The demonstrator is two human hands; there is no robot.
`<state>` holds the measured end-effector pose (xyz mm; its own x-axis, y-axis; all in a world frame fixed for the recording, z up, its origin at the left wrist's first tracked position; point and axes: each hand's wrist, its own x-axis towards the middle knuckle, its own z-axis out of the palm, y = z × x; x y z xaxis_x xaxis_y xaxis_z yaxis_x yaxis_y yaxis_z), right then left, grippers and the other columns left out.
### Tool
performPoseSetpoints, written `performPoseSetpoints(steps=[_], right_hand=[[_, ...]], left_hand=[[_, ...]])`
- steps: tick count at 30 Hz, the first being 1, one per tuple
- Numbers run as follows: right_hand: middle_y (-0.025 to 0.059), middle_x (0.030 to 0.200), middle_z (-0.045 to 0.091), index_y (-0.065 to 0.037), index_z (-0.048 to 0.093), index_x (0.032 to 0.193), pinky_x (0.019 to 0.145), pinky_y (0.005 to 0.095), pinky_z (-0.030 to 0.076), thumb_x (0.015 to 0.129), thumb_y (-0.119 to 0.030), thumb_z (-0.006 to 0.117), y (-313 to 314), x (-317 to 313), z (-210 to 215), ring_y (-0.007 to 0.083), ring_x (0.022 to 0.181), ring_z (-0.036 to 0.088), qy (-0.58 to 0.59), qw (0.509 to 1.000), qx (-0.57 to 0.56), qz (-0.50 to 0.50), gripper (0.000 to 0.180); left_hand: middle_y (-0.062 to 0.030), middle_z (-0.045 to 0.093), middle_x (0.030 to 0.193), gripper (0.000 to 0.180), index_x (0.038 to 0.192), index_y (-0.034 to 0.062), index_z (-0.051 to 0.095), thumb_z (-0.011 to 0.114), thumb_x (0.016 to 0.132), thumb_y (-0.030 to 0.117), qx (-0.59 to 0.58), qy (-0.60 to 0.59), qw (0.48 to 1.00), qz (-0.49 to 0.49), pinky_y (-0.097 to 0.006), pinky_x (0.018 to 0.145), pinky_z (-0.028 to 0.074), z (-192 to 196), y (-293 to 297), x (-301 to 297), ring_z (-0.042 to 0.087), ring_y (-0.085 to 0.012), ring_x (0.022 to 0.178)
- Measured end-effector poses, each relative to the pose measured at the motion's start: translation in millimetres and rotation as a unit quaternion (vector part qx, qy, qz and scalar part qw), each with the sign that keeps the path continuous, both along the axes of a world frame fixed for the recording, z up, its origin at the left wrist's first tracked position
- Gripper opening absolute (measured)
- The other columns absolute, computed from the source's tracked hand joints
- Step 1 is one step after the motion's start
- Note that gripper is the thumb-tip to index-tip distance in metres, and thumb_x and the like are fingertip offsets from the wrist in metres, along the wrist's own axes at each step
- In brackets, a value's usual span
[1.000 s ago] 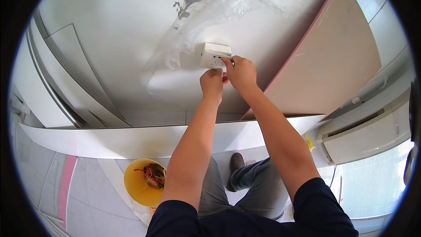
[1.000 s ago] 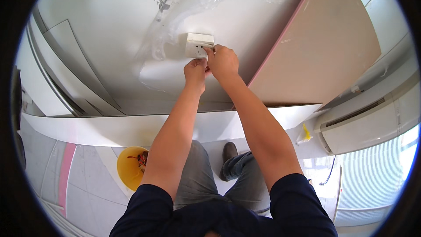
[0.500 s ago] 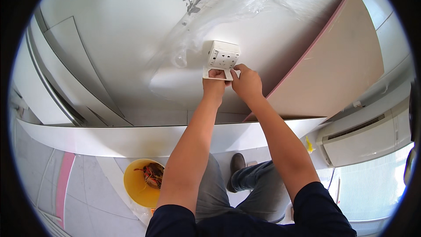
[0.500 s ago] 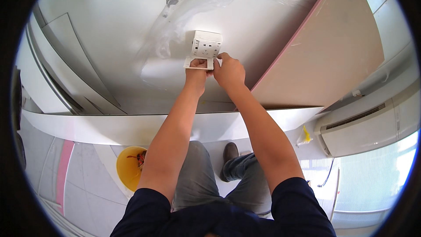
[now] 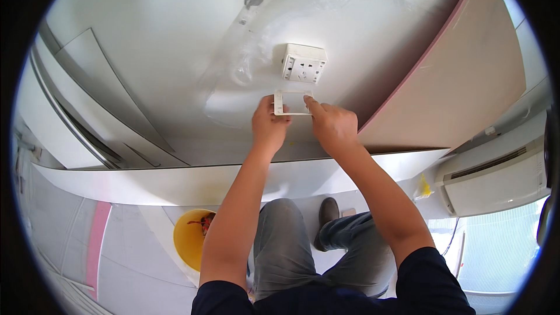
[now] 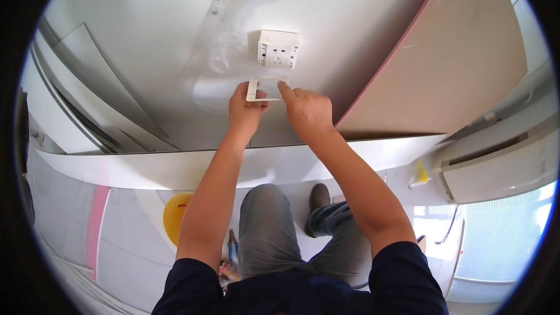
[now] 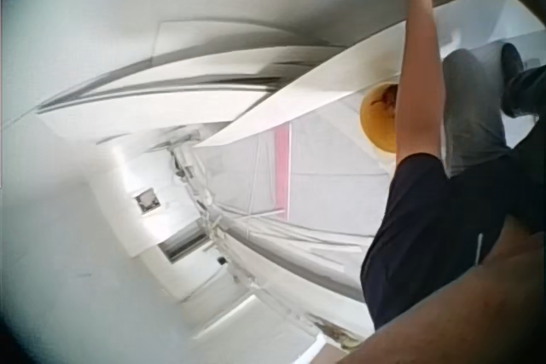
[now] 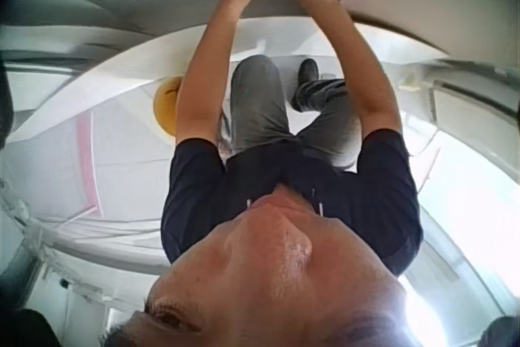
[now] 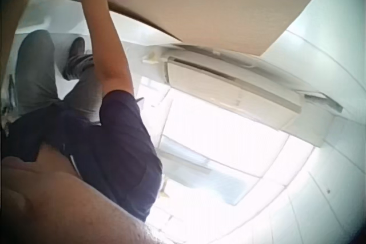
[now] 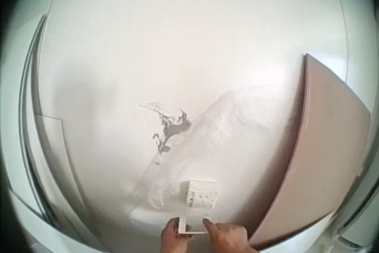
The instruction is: The person installs a wall socket by first positioning the unit, then using a power drill to secure it to the wall. They then attach a decorative faceplate, which requires modification using pliers to remove excess plastic tabs before final fitting.
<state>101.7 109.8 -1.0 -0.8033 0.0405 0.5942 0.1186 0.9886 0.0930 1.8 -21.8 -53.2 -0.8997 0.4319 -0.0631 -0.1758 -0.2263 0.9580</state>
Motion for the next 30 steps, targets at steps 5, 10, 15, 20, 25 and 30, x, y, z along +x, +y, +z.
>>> performPoseSetpoints(steps=[5, 10, 15, 20, 25, 30], right_hand=[[0.0011, 0.062, 0.056, -0.012, 0.076, 0.117, 0.045, 0.033, 0.045, 0.075, -0.001, 0.068, -8.4, 11.3, 2.9, 0.018, 0.05, 0.056, 0.066, 0.996, -0.009, 0.052, 0.044], [0.0018, 0.063, 0.055, -0.009, 0.076, 0.116, 0.046, 0.0324, 0.045, 0.068, 0.003, 0.069, -19.2, 25.1, 14.7, 0.0181, 0.051, 0.056, 0.063, 0.994, -0.027, 0.083, 0.05], [0.0012, 0.061, 0.051, -0.009, 0.075, 0.117, 0.046, 0.0326, 0.044, 0.069, 0.0, 0.07, -17.9, 32.2, 19.5, 0.0173, 0.051, 0.055, 0.072, 0.991, -0.051, 0.104, 0.049], [0.0012, 0.062, 0.053, -0.009, 0.076, 0.117, 0.047, 0.0333, 0.044, 0.07, 0.001, 0.072, -13.7, 35.9, 23.4, 0.0173, 0.051, 0.056, 0.095, 0.986, -0.067, 0.118, 0.048], [0.0008, 0.061, 0.051, -0.009, 0.076, 0.119, 0.046, 0.0329, 0.044, 0.069, 0.003, 0.072, -8.1, 43.0, 33.4, 0.0164, 0.05, 0.054, 0.08, 0.989, -0.05, 0.11, 0.051], [0.0001, 0.06, 0.045, -0.01, 0.075, 0.124, 0.046, 0.0322, 0.042, 0.067, 0.003, 0.07, -3.6, 47.0, 34.8, 0.0155, 0.049, 0.049, 0.089, 0.989, -0.033, 0.112, 0.059]], left_hand=[[-0.0114, 0.067, 0.114, 0.031, 0.128, -0.0012, 0.062, 0.07, 0.1, 0.008, -0.023, 0.283, 0.958, 0.047, -0.032, 0.082, 0.061, 5.9, -51.5, 21.4, 0.071, -0.0199, 0.093], [-0.0129, 0.067, 0.114, 0.027, 0.123, -0.0014, 0.066, 0.072, 0.096, 0.002, -0.018, 0.385, 0.922, 0.042, -0.032, 0.083, 0.061, 14.7, -70.7, 32.6, 0.073, -0.0212, 0.094], [-0.0129, 0.069, 0.11, 0.025, 0.119, -0.0022, 0.067, 0.074, 0.094, -0.001, -0.017, 0.43, 0.901, 0.062, -0.031, 0.08, 0.062, 27.4, -72.1, 38.1, 0.073, -0.0204, 0.09], [-0.0119, 0.071, 0.101, 0.024, 0.115, -0.0018, 0.069, 0.076, 0.092, -0.001, -0.027, 0.468, 0.882, 0.05, -0.029, 0.076, 0.061, 36.6, -72.1, 36.8, 0.072, -0.0197, 0.087], [-0.0117, 0.072, 0.1, 0.02, 0.109, -0.0022, 0.07, 0.076, 0.089, -0.003, -0.039, 0.478, 0.877, 0.004, -0.029, 0.074, 0.058, 47.8, -77.1, 39.7, 0.07, -0.0202, 0.087], [-0.0128, 0.072, 0.102, 0.019, 0.107, -0.0032, 0.071, 0.071, 0.089, -0.007, -0.042, 0.458, 0.885, -0.063, -0.029, 0.078, 0.056, 59.1, -87.6, 43.8, 0.069, -0.0192, 0.091]])
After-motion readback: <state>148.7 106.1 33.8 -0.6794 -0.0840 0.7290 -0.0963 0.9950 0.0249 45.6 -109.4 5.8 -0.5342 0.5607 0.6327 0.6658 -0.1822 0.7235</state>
